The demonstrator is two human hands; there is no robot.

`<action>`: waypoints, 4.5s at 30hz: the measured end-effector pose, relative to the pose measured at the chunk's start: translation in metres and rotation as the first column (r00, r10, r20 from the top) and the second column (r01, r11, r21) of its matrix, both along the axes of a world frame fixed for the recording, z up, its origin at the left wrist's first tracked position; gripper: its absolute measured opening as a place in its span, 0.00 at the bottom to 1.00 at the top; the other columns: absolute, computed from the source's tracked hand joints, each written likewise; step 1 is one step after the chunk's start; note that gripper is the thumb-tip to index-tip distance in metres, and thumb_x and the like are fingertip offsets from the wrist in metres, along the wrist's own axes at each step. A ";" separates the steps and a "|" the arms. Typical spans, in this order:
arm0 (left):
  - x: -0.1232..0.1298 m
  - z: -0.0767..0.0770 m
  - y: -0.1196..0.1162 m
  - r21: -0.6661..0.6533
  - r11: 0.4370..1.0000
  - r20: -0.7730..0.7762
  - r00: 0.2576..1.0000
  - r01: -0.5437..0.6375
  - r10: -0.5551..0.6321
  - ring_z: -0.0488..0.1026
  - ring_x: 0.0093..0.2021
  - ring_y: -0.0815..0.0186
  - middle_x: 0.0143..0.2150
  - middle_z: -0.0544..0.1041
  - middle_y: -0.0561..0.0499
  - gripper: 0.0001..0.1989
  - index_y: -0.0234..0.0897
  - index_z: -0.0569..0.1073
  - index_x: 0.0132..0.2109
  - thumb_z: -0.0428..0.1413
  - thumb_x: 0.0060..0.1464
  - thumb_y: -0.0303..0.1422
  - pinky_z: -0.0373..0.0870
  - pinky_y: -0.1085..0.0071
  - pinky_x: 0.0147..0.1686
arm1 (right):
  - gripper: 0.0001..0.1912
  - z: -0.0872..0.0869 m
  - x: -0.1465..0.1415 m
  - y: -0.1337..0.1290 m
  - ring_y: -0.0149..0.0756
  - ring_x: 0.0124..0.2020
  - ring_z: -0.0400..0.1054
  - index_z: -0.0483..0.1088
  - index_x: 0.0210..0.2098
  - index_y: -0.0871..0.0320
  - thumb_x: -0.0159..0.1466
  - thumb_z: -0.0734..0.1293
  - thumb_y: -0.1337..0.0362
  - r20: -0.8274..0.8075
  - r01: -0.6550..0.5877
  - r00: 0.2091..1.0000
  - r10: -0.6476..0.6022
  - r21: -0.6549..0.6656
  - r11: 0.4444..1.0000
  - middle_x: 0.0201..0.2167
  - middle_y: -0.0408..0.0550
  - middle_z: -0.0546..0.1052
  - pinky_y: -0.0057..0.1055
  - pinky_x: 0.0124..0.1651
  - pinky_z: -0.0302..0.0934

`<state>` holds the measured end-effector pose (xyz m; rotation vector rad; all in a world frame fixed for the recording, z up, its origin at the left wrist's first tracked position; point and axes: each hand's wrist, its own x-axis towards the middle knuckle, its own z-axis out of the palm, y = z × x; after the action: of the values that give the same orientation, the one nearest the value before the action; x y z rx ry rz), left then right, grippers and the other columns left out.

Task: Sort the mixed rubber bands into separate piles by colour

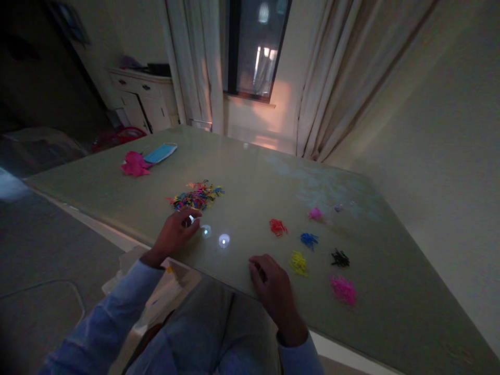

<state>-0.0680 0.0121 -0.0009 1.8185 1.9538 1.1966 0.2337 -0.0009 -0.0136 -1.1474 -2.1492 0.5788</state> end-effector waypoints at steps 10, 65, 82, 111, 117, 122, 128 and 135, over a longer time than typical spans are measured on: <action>-0.043 0.009 0.028 -0.219 0.974 -0.465 0.884 -0.054 -0.056 0.74 0.44 0.56 0.51 0.74 0.42 0.15 0.42 0.80 0.47 0.52 0.58 0.38 0.70 0.64 0.42 | 0.09 -0.003 0.001 -0.001 0.35 0.32 0.71 0.73 0.38 0.56 0.67 0.62 0.61 -0.053 -0.017 0.998 0.017 -0.006 1.000 0.32 0.48 0.77 0.29 0.35 0.64; -0.065 0.014 0.037 -0.281 0.959 -0.660 0.723 0.016 -0.205 0.75 0.41 0.63 0.51 0.74 0.46 0.15 0.43 0.79 0.44 0.49 0.58 0.39 0.69 0.70 0.38 | 0.08 -0.004 0.003 -0.003 0.33 0.32 0.70 0.73 0.37 0.57 0.67 0.62 0.64 -0.077 -0.045 0.996 0.046 0.007 0.999 0.31 0.46 0.75 0.27 0.36 0.61; -0.040 0.029 0.020 0.016 0.978 -0.133 0.969 0.210 -0.206 0.72 0.38 0.65 0.39 0.76 0.47 0.12 0.37 0.80 0.36 0.57 0.54 0.40 0.70 0.70 0.40 | 0.07 -0.005 0.003 -0.005 0.33 0.33 0.70 0.72 0.38 0.57 0.67 0.62 0.64 -0.093 -0.044 0.995 0.042 -0.018 0.999 0.32 0.46 0.75 0.28 0.37 0.62; 0.222 0.054 0.049 -0.230 0.668 -0.207 0.635 0.708 -0.744 0.73 0.36 0.63 0.37 0.78 0.45 0.10 0.36 0.79 0.36 0.52 0.59 0.30 0.68 0.68 0.36 | 0.10 -0.009 -0.004 -0.008 0.44 0.35 0.75 0.76 0.38 0.59 0.60 0.63 0.70 0.074 0.048 0.996 -0.044 -0.053 0.997 0.34 0.53 0.81 0.33 0.37 0.65; 0.251 0.044 0.053 -0.379 0.648 -0.421 0.500 0.660 -0.756 0.75 0.36 0.58 0.39 0.77 0.40 0.13 0.33 0.79 0.37 0.49 0.60 0.29 0.70 0.65 0.35 | 0.20 -0.008 -0.002 -0.010 0.49 0.43 0.75 0.74 0.50 0.55 0.59 0.64 0.70 -0.037 0.020 0.999 -0.021 -0.018 1.000 0.42 0.52 0.81 0.39 0.48 0.67; 0.249 0.040 0.054 -0.384 0.621 -0.442 0.454 0.684 -0.773 0.75 0.37 0.60 0.38 0.77 0.42 0.12 0.34 0.79 0.37 0.50 0.60 0.29 0.69 0.69 0.34 | 0.19 -0.004 -0.003 -0.010 0.48 0.44 0.75 0.74 0.50 0.54 0.60 0.64 0.71 -0.095 -0.005 0.995 -0.002 -0.074 0.997 0.40 0.50 0.82 0.37 0.48 0.67; 0.250 0.039 0.053 -0.371 0.634 -0.460 0.458 0.679 -0.760 0.74 0.35 0.60 0.37 0.77 0.42 0.12 0.35 0.79 0.35 0.50 0.59 0.27 0.67 0.68 0.32 | 0.19 -0.005 -0.003 -0.011 0.47 0.45 0.75 0.74 0.50 0.55 0.60 0.65 0.71 -0.050 0.008 0.999 -0.011 -0.055 0.998 0.42 0.51 0.81 0.37 0.48 0.67; 0.228 0.040 0.047 -0.264 0.677 -0.342 0.590 0.687 -0.732 0.74 0.38 0.62 0.39 0.77 0.45 0.11 0.38 0.79 0.39 0.51 0.60 0.31 0.69 0.68 0.38 | 0.15 -0.012 -0.003 -0.009 0.47 0.42 0.75 0.76 0.45 0.59 0.60 0.64 0.70 0.006 0.013 1.000 -0.013 -0.046 0.999 0.42 0.54 0.81 0.36 0.43 0.67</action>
<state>0.1604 0.0594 0.0387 2.5800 1.1191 0.4356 0.2310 -0.0103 -0.0258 -1.1883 -2.1417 0.6233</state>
